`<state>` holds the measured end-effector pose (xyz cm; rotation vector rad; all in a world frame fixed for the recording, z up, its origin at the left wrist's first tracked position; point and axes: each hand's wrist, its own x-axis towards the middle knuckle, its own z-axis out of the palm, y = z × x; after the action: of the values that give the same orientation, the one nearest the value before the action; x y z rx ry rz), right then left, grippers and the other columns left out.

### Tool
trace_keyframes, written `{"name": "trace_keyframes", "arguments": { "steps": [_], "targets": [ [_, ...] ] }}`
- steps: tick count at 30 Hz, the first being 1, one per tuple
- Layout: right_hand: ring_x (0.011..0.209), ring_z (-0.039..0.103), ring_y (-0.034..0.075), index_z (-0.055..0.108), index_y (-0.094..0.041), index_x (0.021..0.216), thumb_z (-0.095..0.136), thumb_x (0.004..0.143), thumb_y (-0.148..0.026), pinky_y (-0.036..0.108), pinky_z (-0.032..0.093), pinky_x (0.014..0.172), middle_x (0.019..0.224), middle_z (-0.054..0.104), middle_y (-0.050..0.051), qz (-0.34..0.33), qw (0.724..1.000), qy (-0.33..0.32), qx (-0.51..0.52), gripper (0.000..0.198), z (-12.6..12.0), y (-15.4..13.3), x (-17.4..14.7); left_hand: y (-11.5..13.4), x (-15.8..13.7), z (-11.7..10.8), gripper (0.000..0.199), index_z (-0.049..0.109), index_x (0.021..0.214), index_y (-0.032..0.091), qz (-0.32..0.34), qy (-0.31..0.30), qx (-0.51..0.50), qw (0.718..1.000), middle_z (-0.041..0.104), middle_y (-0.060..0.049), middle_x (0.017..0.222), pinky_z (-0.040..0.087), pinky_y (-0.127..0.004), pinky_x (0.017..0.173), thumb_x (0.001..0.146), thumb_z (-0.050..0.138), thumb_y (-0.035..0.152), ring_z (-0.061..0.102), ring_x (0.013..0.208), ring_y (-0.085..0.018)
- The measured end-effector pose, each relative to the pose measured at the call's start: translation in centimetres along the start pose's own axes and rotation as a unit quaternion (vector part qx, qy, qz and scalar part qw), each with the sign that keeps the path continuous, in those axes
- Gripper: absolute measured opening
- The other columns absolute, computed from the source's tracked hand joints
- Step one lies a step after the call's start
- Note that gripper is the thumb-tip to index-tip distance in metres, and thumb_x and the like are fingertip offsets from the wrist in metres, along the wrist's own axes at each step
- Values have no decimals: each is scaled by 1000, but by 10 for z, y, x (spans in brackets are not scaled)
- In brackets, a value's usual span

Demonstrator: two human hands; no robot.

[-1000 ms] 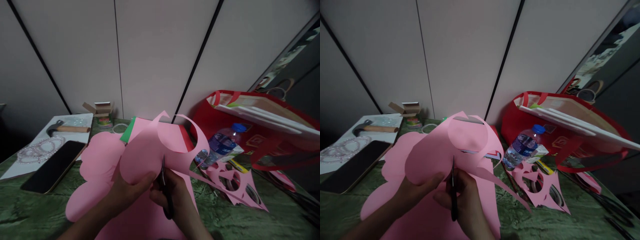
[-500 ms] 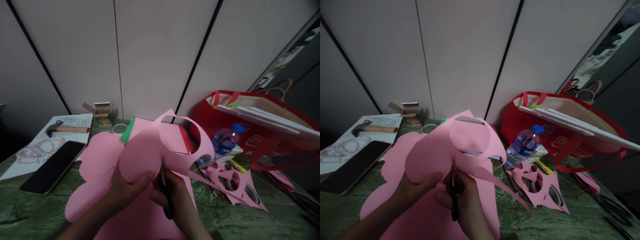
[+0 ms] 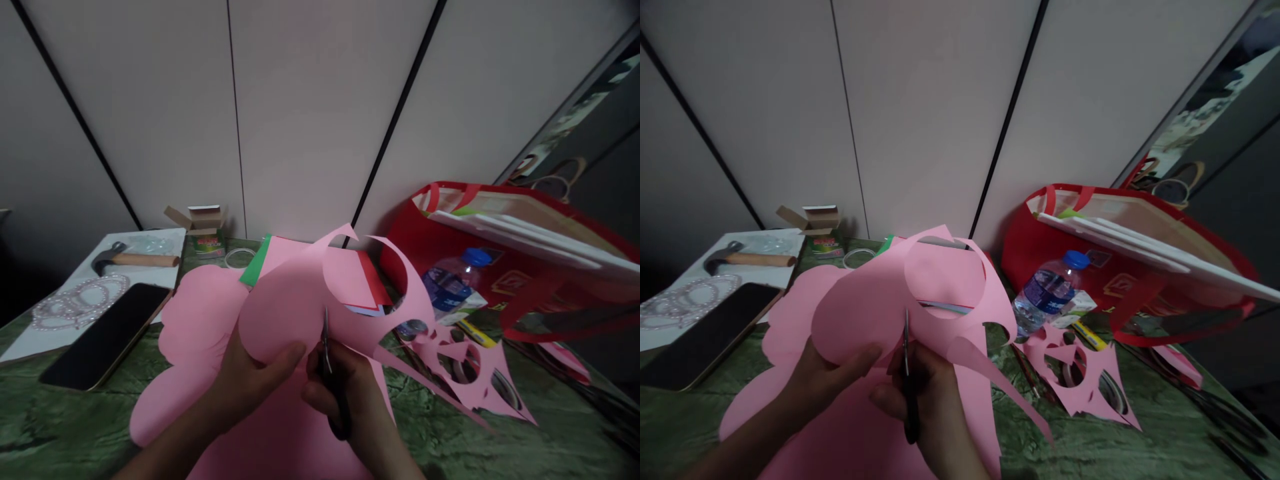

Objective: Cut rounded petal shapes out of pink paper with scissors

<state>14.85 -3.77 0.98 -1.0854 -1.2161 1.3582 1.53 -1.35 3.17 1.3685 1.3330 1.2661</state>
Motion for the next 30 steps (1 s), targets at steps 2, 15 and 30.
{"name": "trace_keyframes", "arguments": {
  "steps": [2, 15, 30],
  "targets": [
    [50, 30, 8, 49, -18, 63, 73, 62, -30, 22, 24, 45, 55, 39, -7, -1, 1000, 3, -1, 27, 0, 1, 0, -1, 0, 0, 42, 58, 100, 16, -1, 2, -3, 1000, 71, -7, 81, 53, -36, 67, 62, 64, 35, 65, 81, -26],
    [43, 36, 8, 50, -19, 58, 71, 56, -20, 20, 26, 40, 46, 46, -7, 69, 996, 33, 44, 22, 5, 1, 1, -3, 2, -1, 19, 55, 62, 20, -6, 2, -8, 1000, 64, -2, 59, 52, -30, 55, 63, 64, 37, 65, 71, -23],
    [51, 42, 10, 53, -18, 67, 75, 58, -26, 21, 34, 45, 57, 49, -5, 3, 1000, 6, 7, 26, -2, 1, 2, 5, -7, 5, 28, 62, 78, 18, -33, 24, -1, 999, 72, -6, 81, 55, -33, 64, 59, 67, 37, 66, 78, -25]
  ]
}}
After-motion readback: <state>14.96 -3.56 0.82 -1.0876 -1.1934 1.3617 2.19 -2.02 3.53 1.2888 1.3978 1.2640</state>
